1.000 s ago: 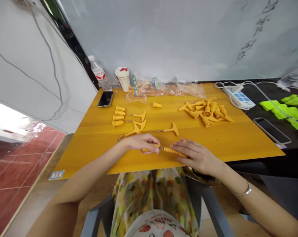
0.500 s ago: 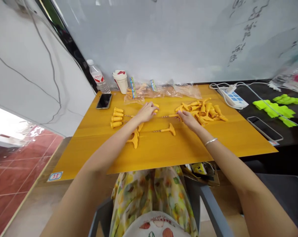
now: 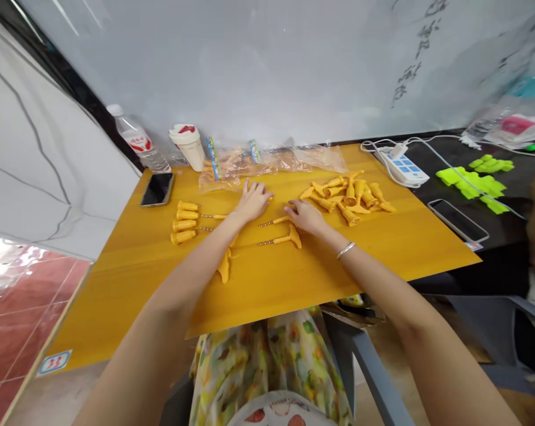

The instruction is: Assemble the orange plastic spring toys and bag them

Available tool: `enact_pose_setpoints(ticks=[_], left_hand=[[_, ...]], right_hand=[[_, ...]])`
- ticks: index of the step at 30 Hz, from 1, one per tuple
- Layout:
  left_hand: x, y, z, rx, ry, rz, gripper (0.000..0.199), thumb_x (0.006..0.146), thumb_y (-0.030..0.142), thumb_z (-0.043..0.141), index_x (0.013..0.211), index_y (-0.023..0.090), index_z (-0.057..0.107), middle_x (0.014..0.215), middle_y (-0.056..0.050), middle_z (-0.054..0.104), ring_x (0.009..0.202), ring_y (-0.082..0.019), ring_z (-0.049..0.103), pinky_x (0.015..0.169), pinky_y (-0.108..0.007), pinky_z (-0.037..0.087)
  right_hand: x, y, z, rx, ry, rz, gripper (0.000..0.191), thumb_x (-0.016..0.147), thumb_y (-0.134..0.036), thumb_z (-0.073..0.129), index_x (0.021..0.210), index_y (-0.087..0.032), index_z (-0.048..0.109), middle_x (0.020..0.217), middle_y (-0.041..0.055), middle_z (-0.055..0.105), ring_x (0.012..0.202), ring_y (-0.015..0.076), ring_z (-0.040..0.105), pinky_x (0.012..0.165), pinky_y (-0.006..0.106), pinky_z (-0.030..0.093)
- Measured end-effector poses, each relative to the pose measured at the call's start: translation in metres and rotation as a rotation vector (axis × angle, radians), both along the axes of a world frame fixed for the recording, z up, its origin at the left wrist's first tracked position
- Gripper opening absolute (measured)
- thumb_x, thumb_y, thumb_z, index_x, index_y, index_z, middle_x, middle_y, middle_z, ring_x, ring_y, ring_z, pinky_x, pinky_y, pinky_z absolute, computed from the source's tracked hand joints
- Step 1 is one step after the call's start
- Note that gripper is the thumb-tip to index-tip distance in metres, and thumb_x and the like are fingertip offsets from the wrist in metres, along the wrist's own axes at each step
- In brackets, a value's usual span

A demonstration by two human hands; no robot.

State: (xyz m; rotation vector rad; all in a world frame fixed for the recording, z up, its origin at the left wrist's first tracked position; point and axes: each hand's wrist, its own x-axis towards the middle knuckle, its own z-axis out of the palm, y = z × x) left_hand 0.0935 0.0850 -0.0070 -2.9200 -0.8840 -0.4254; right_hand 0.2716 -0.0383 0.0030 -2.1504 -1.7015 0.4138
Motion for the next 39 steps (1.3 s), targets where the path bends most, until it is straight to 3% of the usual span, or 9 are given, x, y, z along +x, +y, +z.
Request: enact_pose_setpoints(ticks=[5,10,12,15,19,23,28,32,39], left_hand=[[-0.001,-0.001,-0.002,-0.044,0.009,0.002,0.036,0.094,0.022,0.048,0.127,0.02,0.063,0.117,-0.014,0.056,0.121,-0.031,0.045,0.117,-0.063,0.015],[-0.009,-0.006,0.006,-0.066,-0.02,-0.018,0.04,0.093,0.024,0.052,0.133,0.018,0.057,0.125,-0.016,0.054,0.126,-0.032,0.043,0.116,-0.062,0.017],[-0.013,-0.017,0.015,-0.103,-0.103,-0.02,0.041,0.094,0.026,0.053,0.134,0.016,0.055,0.13,-0.017,0.052,0.128,-0.033,0.043,0.115,-0.059,0.023],[-0.015,-0.05,0.029,-0.238,-0.29,-0.078,0.047,0.096,0.035,0.052,0.139,0.015,0.048,0.132,-0.018,0.052,0.127,-0.031,0.046,0.112,-0.053,0.034],[-0.013,-0.101,0.032,-0.446,-0.435,-0.256,0.058,0.098,0.039,0.048,0.148,0.015,0.031,0.143,-0.02,0.048,0.133,-0.028,0.048,0.112,-0.046,0.04],[-0.028,-0.131,0.027,-0.342,-0.364,-0.227,0.049,0.101,0.023,0.037,0.148,0.014,0.028,0.145,-0.02,0.049,0.134,-0.027,0.05,0.11,-0.045,0.043],[-0.056,-0.155,0.03,-0.018,-0.073,-0.155,0.036,0.102,0.02,0.037,0.135,0.011,0.047,0.116,-0.017,0.064,0.111,-0.029,0.061,0.09,-0.042,0.051],[-0.068,-0.171,0.044,-0.155,0.039,-0.208,0.028,0.102,0.032,0.044,0.118,0.014,0.058,0.104,-0.013,0.068,0.098,-0.026,0.064,0.077,-0.032,0.05],[-0.092,-0.174,0.085,-1.216,0.23,-0.599,0.033,0.092,0.052,0.059,0.092,0.019,0.059,0.066,0.004,0.054,0.056,-0.01,0.049,0.053,-0.021,0.036]], right_hand=[[0.032,-0.002,0.01,0.068,-0.408,-0.071,0.042,0.099,-0.03,0.039,0.128,-0.012,0.063,0.123,0.0244,0.064,0.118,0.036,0.058,0.092,0.046,0.048],[0.056,-0.004,0.015,-0.002,-0.438,-0.102,0.038,0.095,-0.019,0.041,0.124,-0.01,0.065,0.114,0.0261,0.067,0.111,0.0361,0.062,0.089,0.048,0.049],[0.054,-0.01,0.018,0.108,-0.292,-0.136,0.043,0.096,-0.026,0.046,0.136,-0.015,0.056,0.115,0.0204,0.069,0.105,0.0323,0.065,0.088,0.046,0.05],[0.032,-0.023,0.021,0.386,0.277,-0.129,0.062,0.092,-0.039,0.056,0.149,-0.024,0.037,0.109,0.0088,0.07,0.092,0.0227,0.067,0.084,0.039,0.054],[-0.018,-0.051,0.018,0.551,1.019,0.015,0.06,0.081,-0.047,0.07,0.134,-0.031,0.046,0.1,-0.0001,0.068,0.081,0.0142,0.065,0.079,0.032,0.057],[-0.036,-0.086,0.017,0.401,1.233,0.032,0.05,0.072,-0.042,0.08,0.114,-0.029,0.057,0.103,-0.0006,0.068,0.081,0.0127,0.066,0.083,0.032,0.057],[-0.028,-0.119,0.026,-0.102,1.359,0.052,0.056,0.085,-0.066,0.058,0.12,-0.022,0.056,0.089,0.0048,0.07,0.064,0.0133,0.064,0.063,0.029,0.055],[-0.034,-0.142,0.036,-0.067,1.059,0.287,0.044,0.091,-0.054,0.06,0.119,-0.021,0.055,0.074,-0.0026,0.061,0.055,0.0086,0.052,0.056,0.022,0.045],[-0.057,-0.194,0.066,0.269,-0.005,0.988,0.02,0.101,-0.019,0.045,0.103,-0.025,0.064,0.082,0.0017,0.061,0.074,0.012,0.055,0.068,0.026,0.039]])
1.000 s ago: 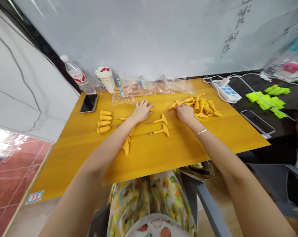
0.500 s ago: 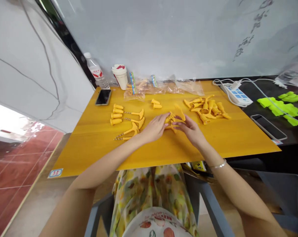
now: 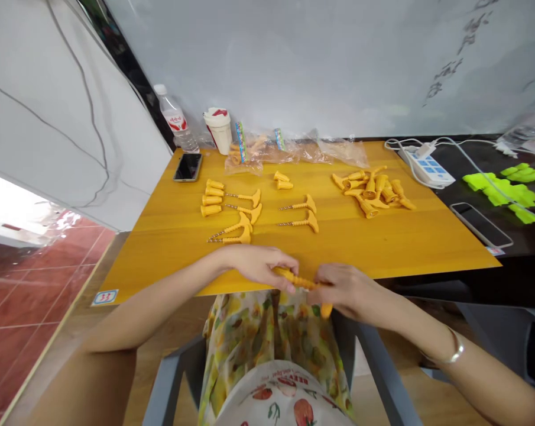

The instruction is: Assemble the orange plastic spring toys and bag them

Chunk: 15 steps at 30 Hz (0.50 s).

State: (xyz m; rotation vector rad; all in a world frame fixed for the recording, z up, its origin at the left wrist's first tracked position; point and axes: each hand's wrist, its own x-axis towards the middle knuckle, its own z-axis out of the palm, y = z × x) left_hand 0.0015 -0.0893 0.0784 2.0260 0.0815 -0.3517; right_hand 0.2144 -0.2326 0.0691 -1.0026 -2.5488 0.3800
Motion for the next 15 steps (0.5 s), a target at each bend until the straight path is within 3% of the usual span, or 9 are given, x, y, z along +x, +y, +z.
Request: enact_pose_setpoints(ticks=[2,4,7,8,11,13,15], left_hand=[[-0.004,0.0,0.003,-0.259,0.155,-0.068,0.038,0.091,0.057,0.058,0.086,0.02,0.056,0.059,0.005,0.048,0.05,-0.009,0.045,0.048,-0.022,0.036],[-0.011,0.005,0.005,-0.412,0.289,-0.137,0.042,0.09,0.062,0.057,0.082,0.02,0.055,0.054,0.005,0.044,0.046,-0.009,0.042,0.046,-0.023,0.036],[-0.03,0.028,0.008,-0.438,0.376,-0.154,0.044,0.089,0.063,0.057,0.084,0.019,0.062,0.052,0.004,0.043,0.045,-0.01,0.04,0.046,-0.024,0.036],[-0.036,0.039,0.009,-0.39,0.347,-0.066,0.044,0.09,0.062,0.056,0.088,0.019,0.064,0.053,0.004,0.044,0.046,-0.011,0.041,0.047,-0.024,0.037],[-0.037,0.075,0.003,0.041,0.097,0.31,0.042,0.095,0.054,0.051,0.106,0.017,0.065,0.073,-0.001,0.059,0.067,-0.014,0.055,0.068,-0.026,0.049],[-0.018,0.096,-0.011,0.45,-0.066,0.465,0.037,0.098,0.042,0.045,0.118,0.015,0.062,0.099,-0.007,0.061,0.094,-0.019,0.058,0.092,-0.034,0.047],[0.01,0.112,-0.028,0.767,-0.107,0.546,0.036,0.098,0.028,0.043,0.128,0.013,0.057,0.112,-0.011,0.056,0.107,-0.023,0.055,0.102,-0.039,0.042]], right_hand=[[-0.007,-0.011,0.01,0.346,-0.217,0.043,0.02,0.098,-0.016,0.049,0.1,-0.027,0.066,0.076,0.001,0.059,0.072,0.0145,0.05,0.065,0.029,0.034],[-0.006,-0.02,0.018,0.559,-0.382,0.11,0.02,0.096,-0.016,0.051,0.098,-0.026,0.067,0.082,0.0028,0.062,0.079,0.0169,0.05,0.069,0.032,0.034],[0.015,-0.025,0.024,0.632,-0.523,0.147,0.021,0.095,-0.014,0.05,0.096,-0.023,0.068,0.095,0.0048,0.065,0.089,0.0179,0.048,0.074,0.033,0.034],[0.024,-0.023,0.023,0.616,-0.531,0.112,0.02,0.094,-0.014,0.05,0.096,-0.023,0.068,0.096,0.0049,0.065,0.088,0.0183,0.047,0.075,0.034,0.033],[0.046,0.0,0.007,0.471,-0.461,-0.021,0.018,0.096,-0.033,0.053,0.102,-0.022,0.067,0.095,0.0072,0.065,0.085,0.0207,0.045,0.075,0.036,0.031],[0.048,0.025,-0.011,0.358,-0.409,-0.038,0.037,0.095,-0.053,0.051,0.101,-0.02,0.067,0.095,0.0097,0.063,0.086,0.0224,0.045,0.076,0.037,0.031],[0.043,0.054,-0.03,0.304,-0.389,-0.032,0.034,0.096,-0.049,0.049,0.098,-0.02,0.067,0.093,0.0092,0.062,0.087,0.0227,0.044,0.078,0.038,0.03]])
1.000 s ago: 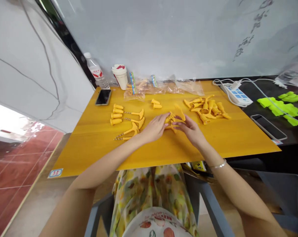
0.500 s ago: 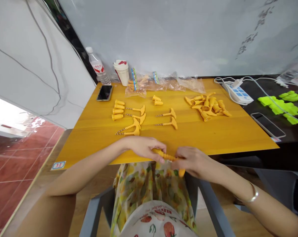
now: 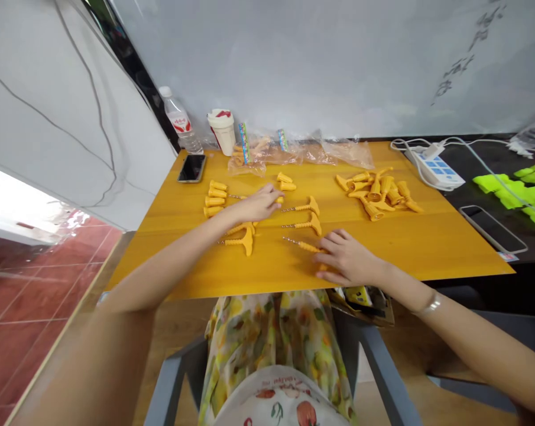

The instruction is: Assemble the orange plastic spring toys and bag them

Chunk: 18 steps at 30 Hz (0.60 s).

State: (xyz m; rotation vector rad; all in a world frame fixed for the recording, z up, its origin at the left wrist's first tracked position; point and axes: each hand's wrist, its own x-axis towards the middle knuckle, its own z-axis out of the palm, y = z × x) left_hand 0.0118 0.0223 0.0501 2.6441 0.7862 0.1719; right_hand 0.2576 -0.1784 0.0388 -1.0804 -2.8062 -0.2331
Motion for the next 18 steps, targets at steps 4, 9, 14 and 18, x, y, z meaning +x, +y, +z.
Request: enact_pose_setpoints(ticks=[4,9,14,18], left_hand=[[0.049,0.022,-0.029,0.314,0.043,0.032,0.039,0.094,0.019,0.048,0.132,0.014,0.056,0.12,-0.014,0.051,0.119,-0.027,0.047,0.106,-0.042,0.041],[0.067,0.041,-0.044,0.386,0.057,0.035,0.039,0.094,0.011,0.043,0.13,0.011,0.058,0.121,-0.017,0.053,0.118,-0.029,0.045,0.102,-0.045,0.045],[0.071,0.048,-0.054,0.369,0.042,-0.001,0.043,0.092,0.009,0.044,0.133,0.013,0.055,0.122,-0.015,0.054,0.119,-0.028,0.045,0.104,-0.045,0.045],[0.07,0.046,-0.052,0.34,0.052,-0.015,0.046,0.091,0.009,0.045,0.136,0.015,0.052,0.122,-0.014,0.054,0.118,-0.027,0.046,0.104,-0.044,0.045]], right_hand=[[-0.008,0.044,-0.024,-0.043,-0.001,0.036,0.017,0.091,-0.032,0.054,0.092,-0.02,0.066,0.093,0.0073,0.06,0.09,0.0223,0.043,0.082,0.038,0.03],[0.0,0.058,-0.034,-0.088,0.014,0.051,0.016,0.088,-0.029,0.054,0.09,-0.02,0.068,0.092,0.0078,0.059,0.093,0.023,0.042,0.087,0.039,0.034],[0.009,0.054,-0.038,-0.099,0.149,0.027,0.015,0.087,-0.023,0.054,0.086,-0.021,0.069,0.102,0.0079,0.061,0.099,0.0233,0.044,0.094,0.04,0.036],[0.038,0.056,-0.025,-0.088,0.184,-0.158,0.022,0.091,-0.022,0.049,0.094,-0.019,0.071,0.105,0.0105,0.065,0.098,0.0234,0.05,0.09,0.038,0.04]])
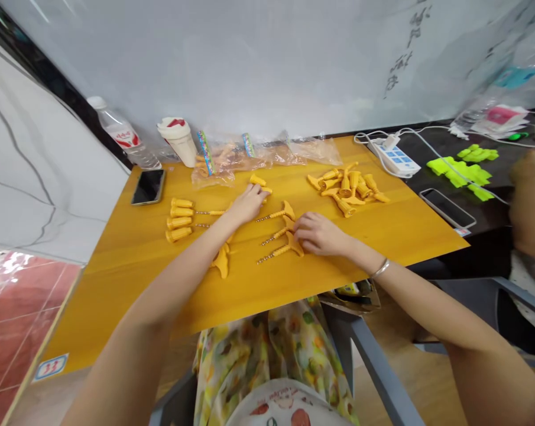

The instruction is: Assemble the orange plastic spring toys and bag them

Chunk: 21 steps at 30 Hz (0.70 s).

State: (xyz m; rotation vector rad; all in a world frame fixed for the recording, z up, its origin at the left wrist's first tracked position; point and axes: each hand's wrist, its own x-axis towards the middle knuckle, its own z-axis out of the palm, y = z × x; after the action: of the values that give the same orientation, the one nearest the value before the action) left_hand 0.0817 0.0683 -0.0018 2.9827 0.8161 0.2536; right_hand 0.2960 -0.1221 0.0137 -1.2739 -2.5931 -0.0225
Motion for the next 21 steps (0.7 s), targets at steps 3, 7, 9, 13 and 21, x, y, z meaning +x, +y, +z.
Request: enact_pose_setpoints(ticks=[3,7,9,13,21], left_hand=[[-0.008,-0.005,0.01,-0.006,-0.033,-0.007,0.044,0.091,0.012,0.048,0.135,0.016,0.052,0.125,-0.014,0.052,0.12,-0.027,0.046,0.104,-0.045,0.044],[-0.021,-0.038,0.025,-0.002,-0.126,-0.038,0.038,0.096,0.027,0.052,0.132,0.013,0.054,0.126,-0.015,0.052,0.12,-0.028,0.047,0.106,-0.046,0.043],[-0.024,-0.069,0.027,-0.029,-0.134,-0.115,0.041,0.098,0.037,0.051,0.131,0.012,0.055,0.125,-0.016,0.053,0.12,-0.028,0.049,0.106,-0.046,0.042],[-0.024,-0.123,0.02,-0.04,0.002,-0.284,0.051,0.092,0.051,0.059,0.134,0.022,0.055,0.133,-0.015,0.053,0.124,-0.032,0.047,0.101,-0.048,0.044],[-0.033,-0.113,0.006,0.012,0.084,-0.249,0.043,0.095,0.023,0.054,0.138,0.024,0.054,0.145,-0.009,0.054,0.133,-0.027,0.046,0.11,-0.046,0.036]], right_hand=[[0.038,0.007,0.014,-0.021,-0.076,-0.384,0.03,0.094,-0.02,0.042,0.104,-0.015,0.071,0.104,0.0145,0.067,0.099,0.0249,0.056,0.087,0.037,0.042],[0.075,0.016,0.019,-0.11,-0.212,-0.957,0.038,0.098,-0.027,0.039,0.116,-0.005,0.065,0.109,0.025,0.066,0.106,0.0354,0.06,0.085,0.044,0.045],[0.078,0.02,0.016,-0.168,-0.218,-1.048,0.041,0.098,-0.033,0.044,0.122,-0.004,0.062,0.114,0.0278,0.064,0.107,0.0392,0.061,0.084,0.048,0.046],[0.071,0.026,0.012,-0.219,-0.182,-1.084,0.046,0.097,-0.033,0.043,0.132,-0.005,0.055,0.123,0.0303,0.061,0.108,0.0412,0.063,0.085,0.051,0.049],[0.062,0.015,0.015,-0.184,-0.213,-1.043,0.045,0.097,-0.038,0.044,0.13,-0.011,0.058,0.125,0.0244,0.063,0.104,0.0384,0.066,0.083,0.048,0.051]])
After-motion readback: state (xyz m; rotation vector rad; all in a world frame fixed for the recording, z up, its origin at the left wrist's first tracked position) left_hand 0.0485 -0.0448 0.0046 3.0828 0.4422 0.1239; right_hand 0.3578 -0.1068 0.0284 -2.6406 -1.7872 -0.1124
